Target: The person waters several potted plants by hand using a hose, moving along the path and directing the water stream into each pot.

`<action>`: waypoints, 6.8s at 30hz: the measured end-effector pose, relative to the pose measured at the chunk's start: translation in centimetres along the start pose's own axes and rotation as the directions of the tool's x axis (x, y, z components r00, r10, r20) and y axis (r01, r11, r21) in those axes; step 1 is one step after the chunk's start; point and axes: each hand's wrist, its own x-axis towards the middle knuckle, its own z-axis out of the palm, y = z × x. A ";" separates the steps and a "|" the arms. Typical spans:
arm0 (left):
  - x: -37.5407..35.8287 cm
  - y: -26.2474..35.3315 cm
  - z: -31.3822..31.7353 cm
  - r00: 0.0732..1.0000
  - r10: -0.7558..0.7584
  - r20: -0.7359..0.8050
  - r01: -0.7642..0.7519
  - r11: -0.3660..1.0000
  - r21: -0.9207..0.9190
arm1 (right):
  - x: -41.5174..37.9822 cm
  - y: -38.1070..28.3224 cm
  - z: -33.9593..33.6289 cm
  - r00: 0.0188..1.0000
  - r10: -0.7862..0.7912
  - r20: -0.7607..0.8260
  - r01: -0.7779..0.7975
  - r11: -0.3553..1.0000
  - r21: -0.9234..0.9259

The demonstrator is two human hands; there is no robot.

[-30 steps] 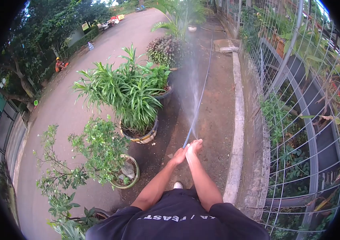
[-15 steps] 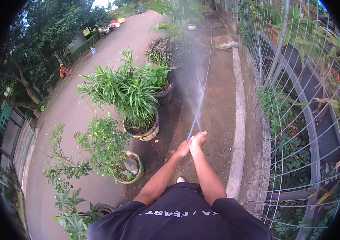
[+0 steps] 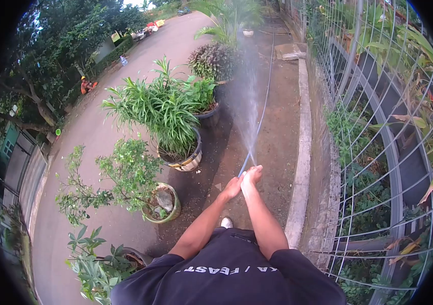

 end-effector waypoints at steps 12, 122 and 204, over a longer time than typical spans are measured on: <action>-3.4 -2.2 3.0 0.998 0.009 -0.063 -0.009 1.000 -0.001 | -0.8 0.9 -4.6 0.999 0.039 -0.017 -0.041 0.995 -0.091; -14.1 -14.2 -13.0 0.994 0.052 0.095 -0.053 0.999 0.011 | -17.9 15.3 -2.1 0.999 0.045 -0.018 -0.044 0.996 0.074; -17.6 -10.5 0.7 0.994 0.082 0.067 -0.090 0.988 0.124 | -16.3 5.3 -13.4 1.000 0.023 -0.002 -0.023 0.997 0.068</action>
